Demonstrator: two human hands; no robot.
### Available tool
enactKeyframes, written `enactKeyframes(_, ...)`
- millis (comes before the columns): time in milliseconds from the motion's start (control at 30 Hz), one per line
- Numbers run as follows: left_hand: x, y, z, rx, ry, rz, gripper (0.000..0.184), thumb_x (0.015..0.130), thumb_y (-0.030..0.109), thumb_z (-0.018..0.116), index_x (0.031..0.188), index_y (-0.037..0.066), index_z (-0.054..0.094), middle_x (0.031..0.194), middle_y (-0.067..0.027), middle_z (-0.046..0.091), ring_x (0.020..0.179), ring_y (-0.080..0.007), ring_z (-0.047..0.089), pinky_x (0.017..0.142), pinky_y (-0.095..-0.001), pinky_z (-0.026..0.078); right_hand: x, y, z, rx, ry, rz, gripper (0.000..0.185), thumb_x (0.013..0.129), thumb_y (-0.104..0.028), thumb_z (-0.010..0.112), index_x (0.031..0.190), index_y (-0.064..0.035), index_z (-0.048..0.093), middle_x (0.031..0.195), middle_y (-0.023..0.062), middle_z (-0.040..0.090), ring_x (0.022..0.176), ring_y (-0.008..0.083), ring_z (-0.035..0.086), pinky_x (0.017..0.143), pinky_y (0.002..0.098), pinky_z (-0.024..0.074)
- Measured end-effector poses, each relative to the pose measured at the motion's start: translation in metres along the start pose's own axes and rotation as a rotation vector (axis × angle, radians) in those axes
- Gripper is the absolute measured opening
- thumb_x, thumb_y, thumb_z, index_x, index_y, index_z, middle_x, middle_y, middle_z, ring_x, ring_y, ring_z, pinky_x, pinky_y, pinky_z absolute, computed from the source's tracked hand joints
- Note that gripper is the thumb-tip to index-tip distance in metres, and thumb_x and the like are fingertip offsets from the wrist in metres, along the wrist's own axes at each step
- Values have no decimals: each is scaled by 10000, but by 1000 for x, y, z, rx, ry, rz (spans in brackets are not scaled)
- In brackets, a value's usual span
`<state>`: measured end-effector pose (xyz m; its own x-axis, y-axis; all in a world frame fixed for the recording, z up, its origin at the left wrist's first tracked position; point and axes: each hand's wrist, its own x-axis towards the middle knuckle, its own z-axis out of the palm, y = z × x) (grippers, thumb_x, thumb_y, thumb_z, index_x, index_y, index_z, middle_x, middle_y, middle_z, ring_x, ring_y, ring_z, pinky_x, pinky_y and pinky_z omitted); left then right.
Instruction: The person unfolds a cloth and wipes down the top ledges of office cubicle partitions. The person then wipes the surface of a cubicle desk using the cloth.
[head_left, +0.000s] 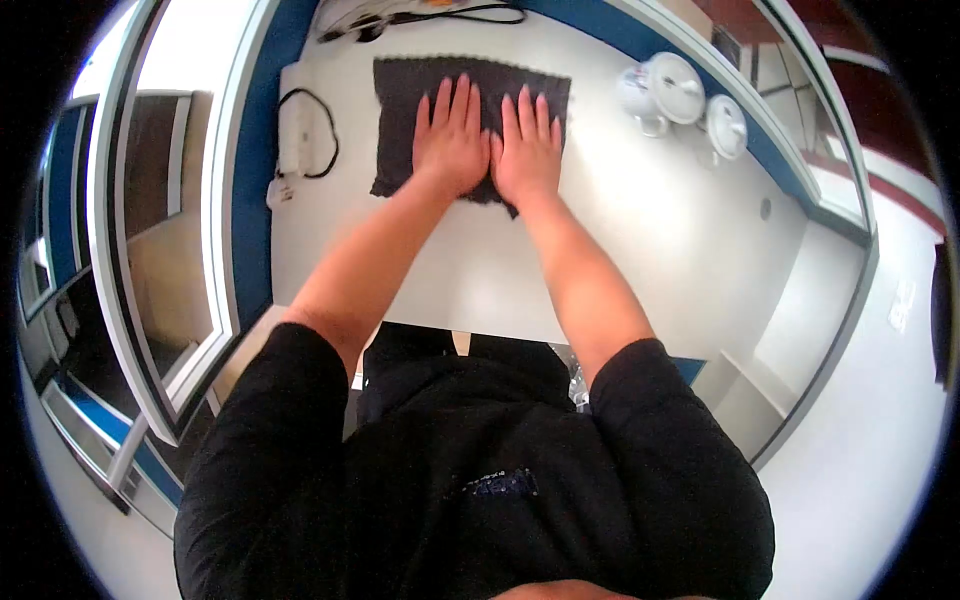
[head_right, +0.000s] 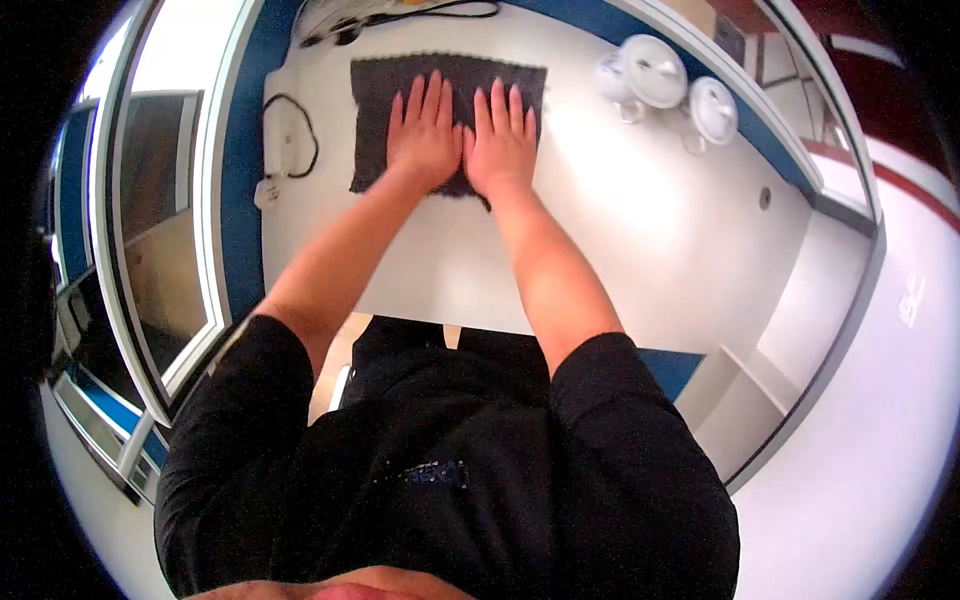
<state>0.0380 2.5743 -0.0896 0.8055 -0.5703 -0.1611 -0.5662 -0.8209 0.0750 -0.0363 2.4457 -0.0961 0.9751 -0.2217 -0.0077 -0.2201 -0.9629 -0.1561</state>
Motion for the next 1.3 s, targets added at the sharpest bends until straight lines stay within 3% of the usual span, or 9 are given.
enactKeyframes(167,-61,72,11,-107,-55,60,787,1063,437,434,1681,-4,226,1779,-179,140,1645,-378,108,1301,-611,96,-68,65,-4,309,209,22,600,1000,-216,664,1558,-118,468,1567,122,551,1468,371,482,1214,485,400)
enactKeyframes(200,-68,80,11,-121,-73,73,798,1054,439,455,1677,-8,235,1776,-187,142,1643,-390,109,1296,-627,94,-74,75,-2,520,307,221,507,979,-154,704,1443,-60,523,1325,126,689,1231,339,653,1070,439,525)
enactKeyframes(267,-77,92,13,-124,-69,75,800,1051,437,464,1673,-13,241,1775,-192,139,1641,-397,106,1289,-641,97,-61,80,-55,917,436,725,453,999,-190,701,1382,-17,531,1224,134,682,1121,265,679,954,383,561)
enactKeyframes(400,-74,98,5,-115,-102,23,801,1045,428,485,1666,-20,250,1777,-196,120,1644,-404,88,1279,-665,97,-32,125,-64,682,663,677,461,1020,-266,710,1341,18,538,1125,132,689,912,204,707,740,318,568)
enactKeyframes(500,-40,101,7,-54,-51,-11,789,1047,427,479,1673,4,252,1783,-170,123,1646,-375,102,1283,-652,109,-4,138,-82,1132,379,753,333,1072,-307,640,1129,21,637,850,100,691,703,210,661,695,362,555)
enactKeyframes(633,26,91,13,9,115,-133,767,1059,421,460,1678,24,245,1779,-154,173,1645,-359,143,1280,-642,161,-12,163,-58,1310,368,580,326,1105,-284,568,919,-16,566,794,56,624,715,157,607,716,358,536)
enactKeyframes(900,145,149,18,-47,251,-336,814,1040,463,412,1690,11,223,1787,-176,146,1652,-376,99,1293,-614,79,-130,179,-66,1590,307,622,343,1150,-283,422,911,-56,513,876,36,530,854,168,496,862,353,450)
enactKeyframes(1133,128,269,6,-18,132,63,784,1053,486,412,1685,46,263,1780,-144,192,1648,-343,144,1299,-609,123,-236,195,-86,1384,298,617,368,1141,-281,356,922,-36,521,871,55,522,836,159,470,772,337,413)
enactKeyframes(1300,54,265,1,-14,35,340,737,1070,491,448,1674,88,316,1775,-100,213,1640,-313,166,1293,-609,136,-269,196,-104,1284,293,627,330,1128,-237,398,935,-15,546,862,63,546,824,168,517,748,338,465)
